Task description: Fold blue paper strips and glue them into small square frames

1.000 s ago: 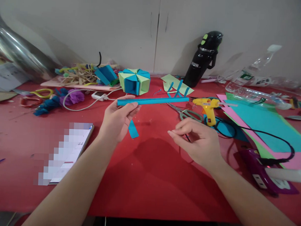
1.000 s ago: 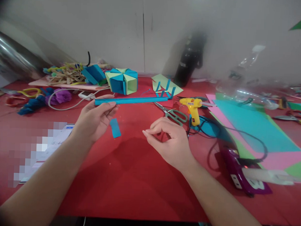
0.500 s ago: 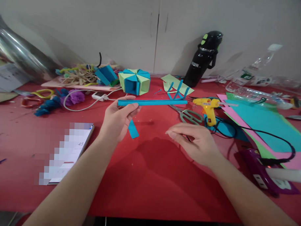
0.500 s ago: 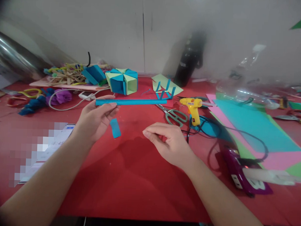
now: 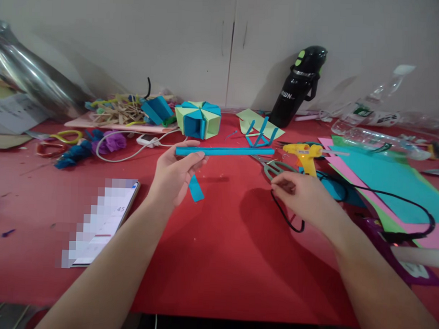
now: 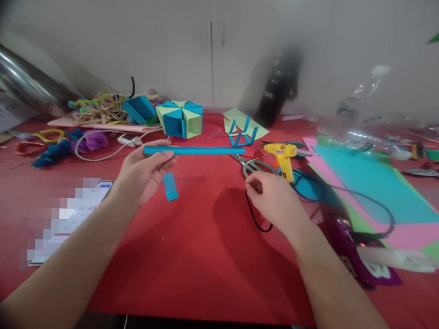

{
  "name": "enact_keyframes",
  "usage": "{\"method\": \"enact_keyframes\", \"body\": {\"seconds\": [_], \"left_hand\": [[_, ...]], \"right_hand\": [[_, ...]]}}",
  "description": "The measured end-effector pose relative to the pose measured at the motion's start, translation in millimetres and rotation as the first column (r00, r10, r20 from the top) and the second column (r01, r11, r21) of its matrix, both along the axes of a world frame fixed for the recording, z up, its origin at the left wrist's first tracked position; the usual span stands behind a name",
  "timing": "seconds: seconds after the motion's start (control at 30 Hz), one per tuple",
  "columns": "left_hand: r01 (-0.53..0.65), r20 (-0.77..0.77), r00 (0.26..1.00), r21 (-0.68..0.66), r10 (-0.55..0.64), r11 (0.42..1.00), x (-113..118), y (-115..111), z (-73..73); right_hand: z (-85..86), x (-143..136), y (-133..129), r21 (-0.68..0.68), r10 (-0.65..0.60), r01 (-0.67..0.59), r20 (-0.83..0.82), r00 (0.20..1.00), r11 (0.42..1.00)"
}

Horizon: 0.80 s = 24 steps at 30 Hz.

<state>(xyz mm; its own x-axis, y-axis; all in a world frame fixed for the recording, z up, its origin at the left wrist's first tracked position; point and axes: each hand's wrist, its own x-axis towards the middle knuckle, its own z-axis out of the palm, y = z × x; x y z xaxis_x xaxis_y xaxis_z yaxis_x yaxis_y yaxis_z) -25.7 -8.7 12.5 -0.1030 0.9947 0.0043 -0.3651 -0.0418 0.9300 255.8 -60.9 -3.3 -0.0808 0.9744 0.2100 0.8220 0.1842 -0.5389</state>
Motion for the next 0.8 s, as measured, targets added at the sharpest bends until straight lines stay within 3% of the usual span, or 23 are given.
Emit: {"method": "enact_keyframes", "body": {"seconds": [0.1, 0.23, 0.33, 0.5, 0.8], "left_hand": [[0.005, -0.015, 1.0, -0.015, -0.005, 1.0, 1.2, -0.1, -0.5], [0.035, -0.022, 0.999, -0.07, -0.036, 0.997, 3.5, -1.0, -2.6], [0.065, -0.031, 0.997, -0.101, -0.068, 0.993, 5.0, -2.2, -4.3], [0.098, -0.039, 0.993, -0.185, -0.107, 0.978, 6.4, -3.3, -5.1], [0.131, -0.055, 0.987, -0.267, -0.151, 0.955, 8.7, -4.3, -8.6]], "right_hand": [[-0.7, 7.8, 3.7, 0.09, -0.072, 0.068, 0.047, 0.996, 0.994], [5.5, -3.2, 3.1, 0.389, 0.013, -0.008, -0.011, 1.0, 0.921], [6.4, -15.7, 3.0, 0.509, 0.067, -0.058, 0.001, 0.998, 0.859], [-4.7, -21.1, 9.0, 0.55, 0.121, -0.143, 0.076, 0.99, 0.823], [-18.2, -27.1, 15.2, 0.51, 0.143, -0.229, 0.203, 0.969, 0.829]]}}
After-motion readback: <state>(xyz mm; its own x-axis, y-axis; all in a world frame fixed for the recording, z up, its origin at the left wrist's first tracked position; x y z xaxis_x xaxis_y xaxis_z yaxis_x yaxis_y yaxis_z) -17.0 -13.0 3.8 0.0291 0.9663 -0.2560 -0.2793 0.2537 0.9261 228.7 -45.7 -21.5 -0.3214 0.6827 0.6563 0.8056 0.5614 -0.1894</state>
